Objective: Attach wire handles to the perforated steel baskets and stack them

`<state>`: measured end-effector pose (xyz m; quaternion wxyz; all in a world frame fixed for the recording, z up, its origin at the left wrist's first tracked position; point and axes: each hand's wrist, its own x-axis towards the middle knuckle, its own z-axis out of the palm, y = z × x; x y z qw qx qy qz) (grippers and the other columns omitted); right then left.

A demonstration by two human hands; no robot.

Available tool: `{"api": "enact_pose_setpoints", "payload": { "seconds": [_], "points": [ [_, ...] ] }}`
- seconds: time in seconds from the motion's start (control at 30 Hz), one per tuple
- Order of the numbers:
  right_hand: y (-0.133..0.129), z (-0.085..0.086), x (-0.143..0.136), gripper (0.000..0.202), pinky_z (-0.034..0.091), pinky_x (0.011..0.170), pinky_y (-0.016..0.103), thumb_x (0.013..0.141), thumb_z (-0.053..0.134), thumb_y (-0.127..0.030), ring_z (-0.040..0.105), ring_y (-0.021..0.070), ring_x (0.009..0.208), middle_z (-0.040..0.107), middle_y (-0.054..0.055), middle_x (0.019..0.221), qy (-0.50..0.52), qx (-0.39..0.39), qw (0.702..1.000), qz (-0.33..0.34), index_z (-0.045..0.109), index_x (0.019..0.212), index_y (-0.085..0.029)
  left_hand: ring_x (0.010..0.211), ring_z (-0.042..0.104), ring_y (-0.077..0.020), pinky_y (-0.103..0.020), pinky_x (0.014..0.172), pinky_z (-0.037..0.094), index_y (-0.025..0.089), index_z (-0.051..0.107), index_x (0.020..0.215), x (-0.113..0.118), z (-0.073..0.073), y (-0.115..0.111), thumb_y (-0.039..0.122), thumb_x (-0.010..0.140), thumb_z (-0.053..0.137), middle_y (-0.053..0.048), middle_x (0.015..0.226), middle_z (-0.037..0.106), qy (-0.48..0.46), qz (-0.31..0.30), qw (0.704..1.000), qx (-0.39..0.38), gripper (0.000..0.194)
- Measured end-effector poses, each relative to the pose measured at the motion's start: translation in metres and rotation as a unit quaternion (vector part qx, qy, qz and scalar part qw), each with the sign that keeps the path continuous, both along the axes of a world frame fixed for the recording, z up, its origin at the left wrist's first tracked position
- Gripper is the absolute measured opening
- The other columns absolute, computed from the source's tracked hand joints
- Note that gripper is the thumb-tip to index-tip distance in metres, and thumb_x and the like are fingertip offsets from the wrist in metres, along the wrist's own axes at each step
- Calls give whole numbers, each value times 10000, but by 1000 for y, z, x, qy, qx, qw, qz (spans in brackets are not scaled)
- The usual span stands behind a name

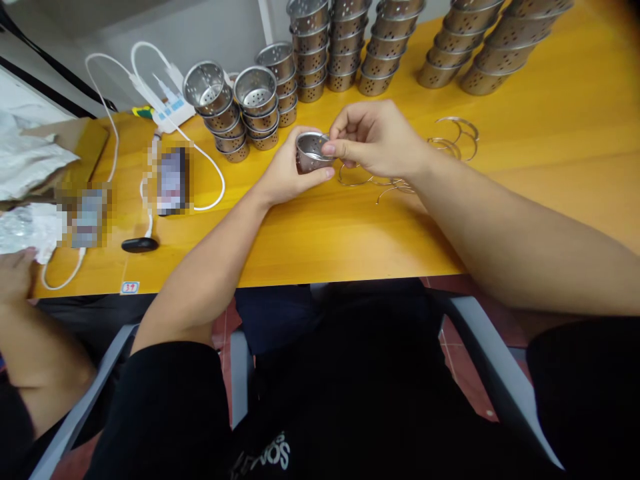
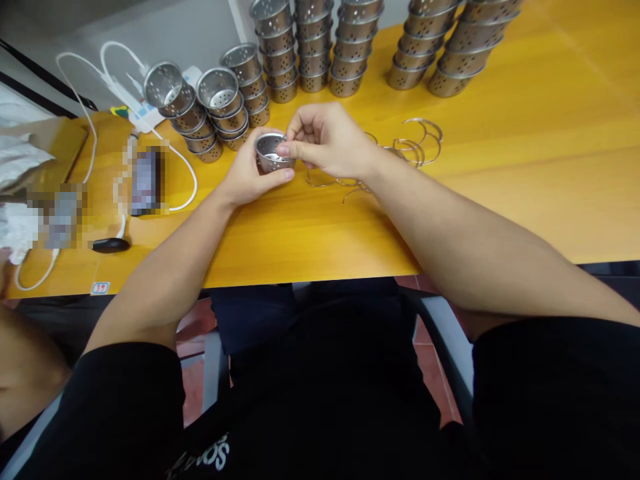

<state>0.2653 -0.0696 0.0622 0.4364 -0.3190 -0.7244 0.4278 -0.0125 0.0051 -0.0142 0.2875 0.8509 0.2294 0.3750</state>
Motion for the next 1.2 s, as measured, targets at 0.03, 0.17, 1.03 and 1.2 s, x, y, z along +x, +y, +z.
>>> {"api": "enact_pose_setpoints", "payload": {
  "seconds": [0.03, 0.17, 1.03, 1.2],
  "points": [
    [0, -1, -1, 768, 618, 591, 391, 853, 1192, -972, 661, 241, 682, 727, -6, 799, 1, 0, 1000, -3, 791, 990, -332, 1358, 822, -395, -596, 1322, 629, 259, 643, 1649, 0, -1, 1, 1170, 886, 912, -120, 1455, 771, 1, -1, 1000, 6, 1218],
    [1, -2, -3, 786, 662, 646, 416, 819, 1193, -992, 675, 259, 706, 747, -3, 795, -9, 6, 1000, -11, 786, 976, -338, 1363, 828, -387, -565, 1304, 654, 286, 615, 1676, 0, -2, 1, 1068, 971, 912, -131, 1501, 792, 6, -7, 1000, 9, 1094],
    [3, -9, 3, 861, 672, 1250, 670, 1153, 637, -1147, 757, 406, 1275, 847, 173, 1399, -134, 191, 972, -37, 957, 1199, -349, 1408, 838, -375, -589, 1367, 650, 311, 600, 1651, -5, -5, 10, 765, 1028, 1057, -114, 1555, 785, -6, 61, 997, 44, 896],
    [0, -12, 2, 848, 582, 1426, 744, 1195, 569, -1118, 726, 466, 1473, 804, 135, 1479, -148, 155, 977, 7, 966, 1194, -369, 1361, 845, -363, -571, 1311, 685, 324, 588, 1667, -5, -10, 18, 818, 993, 1078, -107, 1544, 782, -5, 47, 997, 55, 968]
  ]
}}
